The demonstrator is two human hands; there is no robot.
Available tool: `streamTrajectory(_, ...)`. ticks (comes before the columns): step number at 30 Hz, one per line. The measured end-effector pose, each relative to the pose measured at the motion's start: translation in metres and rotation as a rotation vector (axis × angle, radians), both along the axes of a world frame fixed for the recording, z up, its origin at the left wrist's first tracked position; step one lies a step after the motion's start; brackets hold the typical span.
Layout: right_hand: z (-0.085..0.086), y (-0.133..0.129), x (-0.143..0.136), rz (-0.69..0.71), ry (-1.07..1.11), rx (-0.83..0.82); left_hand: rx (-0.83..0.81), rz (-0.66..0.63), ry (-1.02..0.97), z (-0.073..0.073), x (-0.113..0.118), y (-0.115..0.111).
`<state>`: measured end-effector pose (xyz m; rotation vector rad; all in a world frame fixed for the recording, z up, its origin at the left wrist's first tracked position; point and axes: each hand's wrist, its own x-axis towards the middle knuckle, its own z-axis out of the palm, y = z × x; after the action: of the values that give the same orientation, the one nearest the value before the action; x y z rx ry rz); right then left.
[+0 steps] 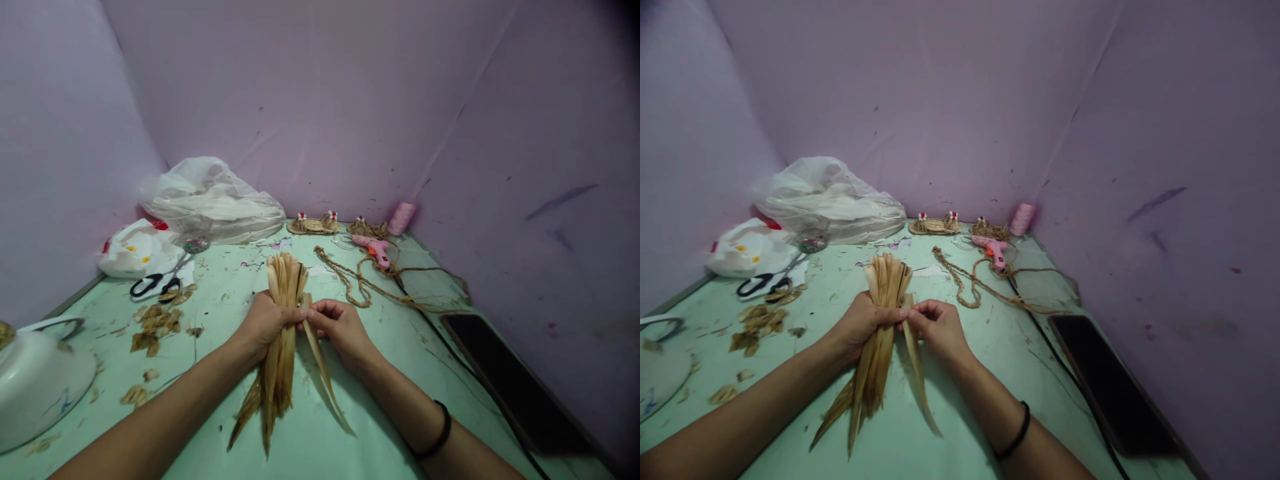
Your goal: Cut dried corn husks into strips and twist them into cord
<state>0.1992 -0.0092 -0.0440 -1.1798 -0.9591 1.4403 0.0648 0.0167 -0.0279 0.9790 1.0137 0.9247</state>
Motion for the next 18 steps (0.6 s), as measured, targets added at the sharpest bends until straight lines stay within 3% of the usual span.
streamTrajectory(11,-0.0007,0.0011,0.0018,-0.003,0.032,-0.031,-0.061,0.057,0.014,0.0023,0.0023,0.0007)
streamTrajectory(18,0.0013,0.0011,0.0054,0.050,0.045,-0.041,-0.046,0.021,-0.031,0.0048,0.0022,0.0000)
